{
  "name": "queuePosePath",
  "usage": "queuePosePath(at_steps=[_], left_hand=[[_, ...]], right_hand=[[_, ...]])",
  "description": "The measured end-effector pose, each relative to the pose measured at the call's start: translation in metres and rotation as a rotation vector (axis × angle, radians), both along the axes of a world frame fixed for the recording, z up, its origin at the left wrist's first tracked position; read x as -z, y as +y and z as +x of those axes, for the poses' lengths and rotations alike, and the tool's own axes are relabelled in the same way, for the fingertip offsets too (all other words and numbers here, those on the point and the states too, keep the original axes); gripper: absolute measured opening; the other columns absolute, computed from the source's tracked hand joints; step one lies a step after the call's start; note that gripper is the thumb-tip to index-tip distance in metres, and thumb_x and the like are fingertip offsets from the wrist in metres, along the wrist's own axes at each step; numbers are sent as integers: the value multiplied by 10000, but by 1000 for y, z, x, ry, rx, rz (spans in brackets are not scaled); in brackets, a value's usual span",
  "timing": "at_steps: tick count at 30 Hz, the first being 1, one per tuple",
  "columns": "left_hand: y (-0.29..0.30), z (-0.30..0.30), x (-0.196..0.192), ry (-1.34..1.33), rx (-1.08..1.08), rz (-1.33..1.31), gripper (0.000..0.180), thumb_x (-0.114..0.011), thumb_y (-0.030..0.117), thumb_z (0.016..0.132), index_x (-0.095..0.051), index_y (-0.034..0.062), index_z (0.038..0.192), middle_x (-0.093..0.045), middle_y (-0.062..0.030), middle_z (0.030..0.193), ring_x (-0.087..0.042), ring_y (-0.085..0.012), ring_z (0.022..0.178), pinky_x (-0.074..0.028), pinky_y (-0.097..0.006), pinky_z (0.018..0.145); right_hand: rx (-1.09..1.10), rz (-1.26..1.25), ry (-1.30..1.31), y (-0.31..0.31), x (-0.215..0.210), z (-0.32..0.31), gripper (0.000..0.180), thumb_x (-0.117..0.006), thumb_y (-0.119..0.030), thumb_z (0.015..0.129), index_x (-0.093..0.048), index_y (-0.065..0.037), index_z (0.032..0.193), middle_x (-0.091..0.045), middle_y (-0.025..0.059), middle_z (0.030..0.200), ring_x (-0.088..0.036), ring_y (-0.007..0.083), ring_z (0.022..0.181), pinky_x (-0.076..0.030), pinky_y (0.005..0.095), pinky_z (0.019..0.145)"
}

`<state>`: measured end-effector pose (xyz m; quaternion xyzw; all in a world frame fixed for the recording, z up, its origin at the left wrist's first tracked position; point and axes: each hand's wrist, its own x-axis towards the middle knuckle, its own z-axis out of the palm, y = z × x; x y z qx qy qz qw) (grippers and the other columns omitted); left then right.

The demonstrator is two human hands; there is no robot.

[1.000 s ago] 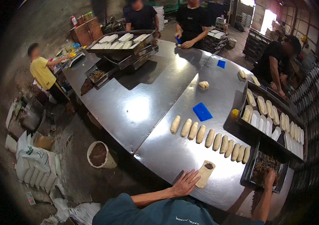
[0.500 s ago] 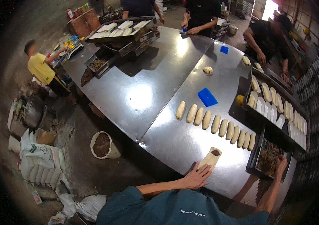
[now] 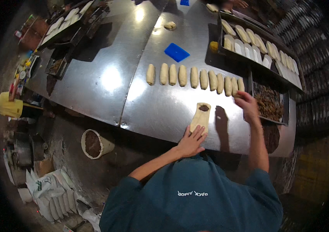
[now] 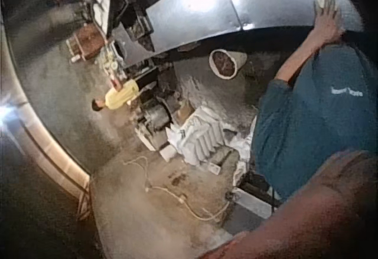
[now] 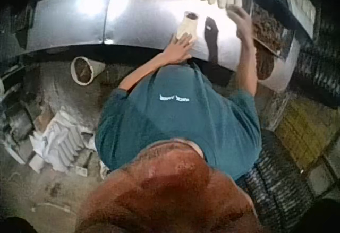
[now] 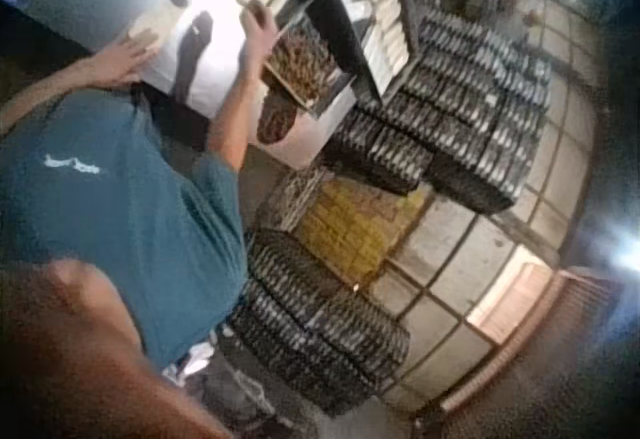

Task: The person flattens dough pieces, adds a filling, rolls them into logs, and places them into white paper liners on a tray. The person also arranges empty liners on trays and moves filled trays aside.

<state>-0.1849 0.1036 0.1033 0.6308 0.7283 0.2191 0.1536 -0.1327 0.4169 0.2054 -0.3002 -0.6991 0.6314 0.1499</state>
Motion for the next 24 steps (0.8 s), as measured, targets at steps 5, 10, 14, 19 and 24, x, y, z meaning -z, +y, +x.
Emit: queuePosePath(at_steps=[5,10,14,19,24], left_hand=[[-8,-31,-1,-570,-369,227,368,-594,182,896,-575,17,1224,-495,-205,1354,-474,-349,1263,-384,-444,1044],[6,-77,1,-420,-488,320,357,-591,114,893,-555,4,1231,-530,-193,1305,-532,-350,1185,-463,-392,970],[43,-95,-3,-251,-379,386,399,-620,112,883,-529,2,1256,-535,-190,1282,-522,-341,1182,-462,-381,974],[74,-99,-12,-137,-276,354,381,-649,100,852,-557,10,1210,-581,-159,1166,-560,-311,1096,-480,-376,920],[78,-99,5,27,-231,452,305,-667,86,821,-606,20,1112,-614,-108,1024,-597,-278,965,-500,-377,852]], right_hand=[[-257,226,64,-90,52,-48,340,-639,-53,864,-605,-29,1201,-668,106,1051,-634,171,966,-519,292,837],[-355,733,61,-110,77,-43,363,-650,-6,813,-603,-40,1172,-673,140,1046,-648,289,975,-516,369,848],[-270,750,83,-104,72,-34,375,-663,-3,787,-606,-34,1156,-670,144,1028,-628,328,962,-504,402,841],[-231,872,58,-100,70,-34,350,-662,-6,790,-623,-39,1136,-674,116,1034,-613,315,920,-505,394,817],[-117,1019,49,-111,88,-34,265,-619,-29,825,-636,-42,1089,-673,86,1027,-608,299,893,-524,381,767]])
